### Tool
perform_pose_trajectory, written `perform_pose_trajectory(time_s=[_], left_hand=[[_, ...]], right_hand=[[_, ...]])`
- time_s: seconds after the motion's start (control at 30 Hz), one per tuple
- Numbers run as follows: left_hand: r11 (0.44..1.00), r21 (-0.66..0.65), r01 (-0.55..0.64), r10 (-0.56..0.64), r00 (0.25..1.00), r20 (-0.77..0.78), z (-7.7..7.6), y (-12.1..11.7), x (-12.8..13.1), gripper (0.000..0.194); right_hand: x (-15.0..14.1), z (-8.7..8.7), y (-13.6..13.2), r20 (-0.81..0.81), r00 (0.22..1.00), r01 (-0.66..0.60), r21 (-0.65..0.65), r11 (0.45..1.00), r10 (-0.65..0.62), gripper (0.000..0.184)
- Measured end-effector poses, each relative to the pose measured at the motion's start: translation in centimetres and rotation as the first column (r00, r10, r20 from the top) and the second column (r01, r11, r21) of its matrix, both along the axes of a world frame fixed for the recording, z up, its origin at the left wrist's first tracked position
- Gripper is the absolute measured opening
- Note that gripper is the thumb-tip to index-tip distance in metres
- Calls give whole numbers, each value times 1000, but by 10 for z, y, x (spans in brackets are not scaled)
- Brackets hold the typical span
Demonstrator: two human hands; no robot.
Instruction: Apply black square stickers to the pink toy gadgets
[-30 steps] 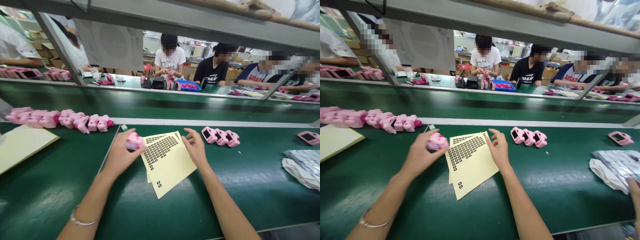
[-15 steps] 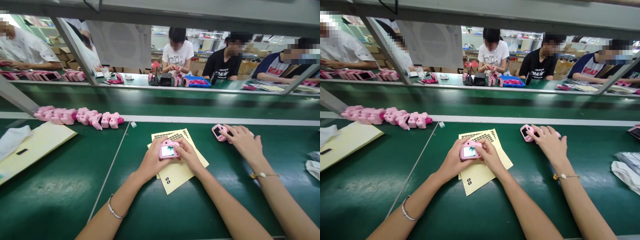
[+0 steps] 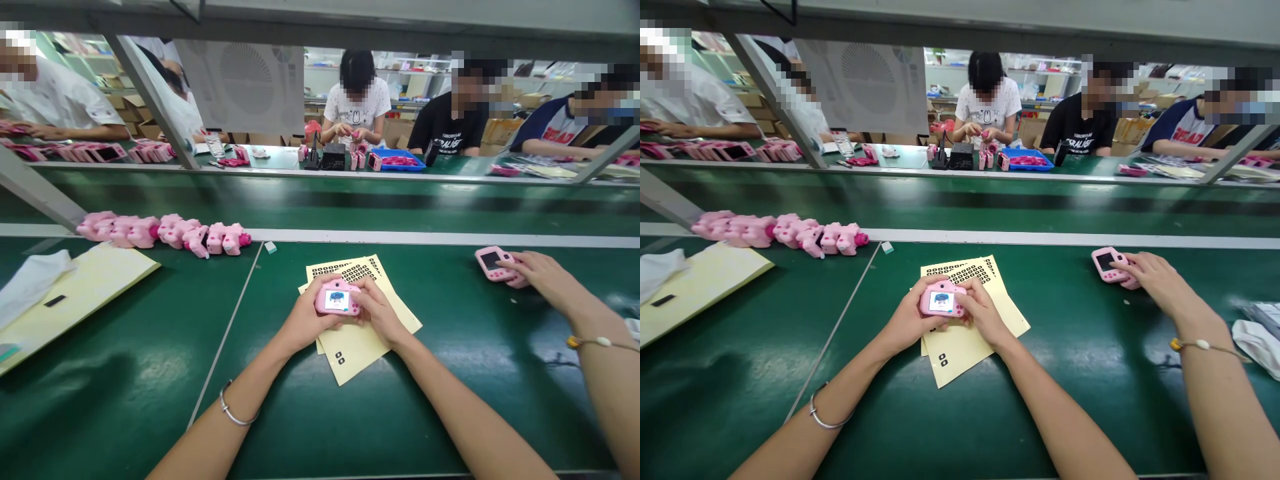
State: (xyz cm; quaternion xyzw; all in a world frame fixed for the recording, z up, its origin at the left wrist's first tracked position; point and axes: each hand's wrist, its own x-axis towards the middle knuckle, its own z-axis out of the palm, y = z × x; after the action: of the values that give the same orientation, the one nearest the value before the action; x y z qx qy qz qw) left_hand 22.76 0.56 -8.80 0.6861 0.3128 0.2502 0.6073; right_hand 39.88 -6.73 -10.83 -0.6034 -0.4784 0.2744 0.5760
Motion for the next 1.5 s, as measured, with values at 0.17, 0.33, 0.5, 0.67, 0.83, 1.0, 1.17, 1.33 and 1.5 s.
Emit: perform_pose_trajectory(time_s=[0.17, 0.33, 0.5, 0.67, 0.83, 1.0, 1.17, 1.33, 1.5], left_hand=[[990, -133, 42, -31, 996, 88, 2, -2, 0, 70], [984, -164, 66, -52, 994, 92, 7, -4, -1, 73], [968, -223, 114, -90, 990, 111, 5, -3, -2, 76], [966, -224, 128, -105, 988, 111, 3, -2, -3, 75], [965, -220, 141, -115, 985, 128, 4, -2, -2, 73], [965, -221, 139, -112, 985, 132, 2, -1, -2, 72], [964, -214, 159, -131, 981, 140, 2, -1, -3, 71], [965, -215, 150, -126, 984, 125, 2, 0, -4, 72], [968, -209, 140, -117, 986, 117, 2, -1, -4, 73]], right_hand=[[-12, -9, 5, -499, 810, -388, -63, 920, 308, 19], [-7, -9, 5, -477, 827, -368, -59, 928, 298, 29], [-8, -15, 9, -473, 825, -375, -47, 926, 310, 34], [-8, -15, 8, -465, 829, -374, -47, 926, 312, 33], [-7, -16, 8, -461, 829, -382, -51, 923, 317, 33], [-7, -16, 7, -449, 837, -379, -61, 923, 314, 33], [-7, -15, 6, -446, 841, -375, -72, 924, 306, 33], [-8, -14, 7, -443, 844, -373, -81, 924, 302, 34], [-8, -14, 6, -437, 849, -368, -84, 926, 297, 34]])
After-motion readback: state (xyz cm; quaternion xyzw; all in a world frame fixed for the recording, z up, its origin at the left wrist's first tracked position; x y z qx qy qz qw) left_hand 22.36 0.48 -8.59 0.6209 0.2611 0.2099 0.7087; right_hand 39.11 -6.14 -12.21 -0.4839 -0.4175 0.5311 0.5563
